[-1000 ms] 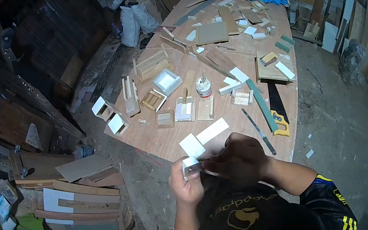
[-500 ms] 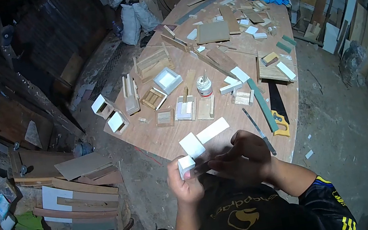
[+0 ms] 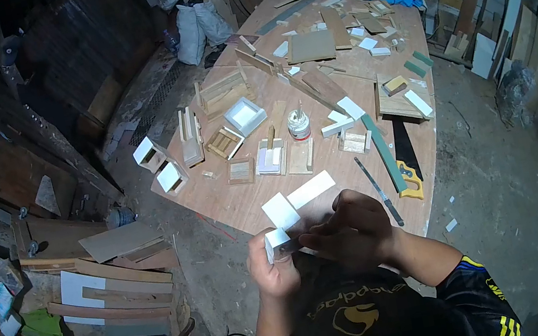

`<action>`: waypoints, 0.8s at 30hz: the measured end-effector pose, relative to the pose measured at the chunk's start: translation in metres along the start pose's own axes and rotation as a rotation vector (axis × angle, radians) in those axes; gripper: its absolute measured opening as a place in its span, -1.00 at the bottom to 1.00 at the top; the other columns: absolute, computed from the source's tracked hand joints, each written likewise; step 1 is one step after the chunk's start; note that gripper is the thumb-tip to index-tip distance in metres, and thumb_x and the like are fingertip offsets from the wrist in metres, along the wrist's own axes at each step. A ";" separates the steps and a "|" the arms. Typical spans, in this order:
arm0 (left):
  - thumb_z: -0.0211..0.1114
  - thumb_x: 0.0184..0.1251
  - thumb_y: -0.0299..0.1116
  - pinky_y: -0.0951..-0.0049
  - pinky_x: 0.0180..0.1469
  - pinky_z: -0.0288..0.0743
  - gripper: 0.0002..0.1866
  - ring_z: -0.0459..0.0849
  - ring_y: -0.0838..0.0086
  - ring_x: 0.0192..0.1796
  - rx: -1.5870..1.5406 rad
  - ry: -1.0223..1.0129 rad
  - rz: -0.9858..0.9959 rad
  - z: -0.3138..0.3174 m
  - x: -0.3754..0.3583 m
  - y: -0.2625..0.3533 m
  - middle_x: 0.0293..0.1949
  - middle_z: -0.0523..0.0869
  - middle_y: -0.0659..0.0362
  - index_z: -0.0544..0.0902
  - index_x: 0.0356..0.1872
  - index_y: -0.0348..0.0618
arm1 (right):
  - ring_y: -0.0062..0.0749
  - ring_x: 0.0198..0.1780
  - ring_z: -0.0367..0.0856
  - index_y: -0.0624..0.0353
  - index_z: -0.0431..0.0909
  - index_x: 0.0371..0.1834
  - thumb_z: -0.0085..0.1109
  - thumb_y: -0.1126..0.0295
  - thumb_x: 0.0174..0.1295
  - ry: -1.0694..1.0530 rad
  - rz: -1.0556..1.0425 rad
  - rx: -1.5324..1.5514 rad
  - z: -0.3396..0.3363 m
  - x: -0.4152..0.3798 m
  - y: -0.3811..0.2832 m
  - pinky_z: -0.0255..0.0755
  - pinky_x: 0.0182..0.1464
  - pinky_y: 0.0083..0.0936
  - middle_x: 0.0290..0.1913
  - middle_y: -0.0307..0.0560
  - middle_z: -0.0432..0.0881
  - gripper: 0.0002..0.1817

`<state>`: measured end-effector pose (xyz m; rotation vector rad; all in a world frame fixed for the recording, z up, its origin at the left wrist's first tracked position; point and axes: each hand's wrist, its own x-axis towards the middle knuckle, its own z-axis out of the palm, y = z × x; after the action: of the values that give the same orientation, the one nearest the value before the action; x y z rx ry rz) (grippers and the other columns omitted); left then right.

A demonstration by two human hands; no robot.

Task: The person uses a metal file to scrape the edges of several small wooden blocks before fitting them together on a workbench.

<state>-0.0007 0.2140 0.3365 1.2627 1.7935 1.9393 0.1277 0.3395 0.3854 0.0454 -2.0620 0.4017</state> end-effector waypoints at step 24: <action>0.13 0.40 0.06 0.54 -0.22 0.41 -0.51 0.54 0.54 -0.27 0.016 -0.041 -0.073 -0.003 0.000 -0.002 -0.27 0.58 0.17 0.47 -0.13 -0.29 | -0.56 -0.42 0.49 0.02 0.74 -0.14 0.33 0.46 -0.16 -0.032 -0.025 -0.040 0.006 -0.002 0.002 0.39 -0.42 -0.62 -0.32 -0.33 0.60 -0.61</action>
<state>-0.0038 0.2126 0.3347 1.2159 1.8123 1.8504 0.1233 0.3392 0.3811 0.0540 -2.0987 0.3469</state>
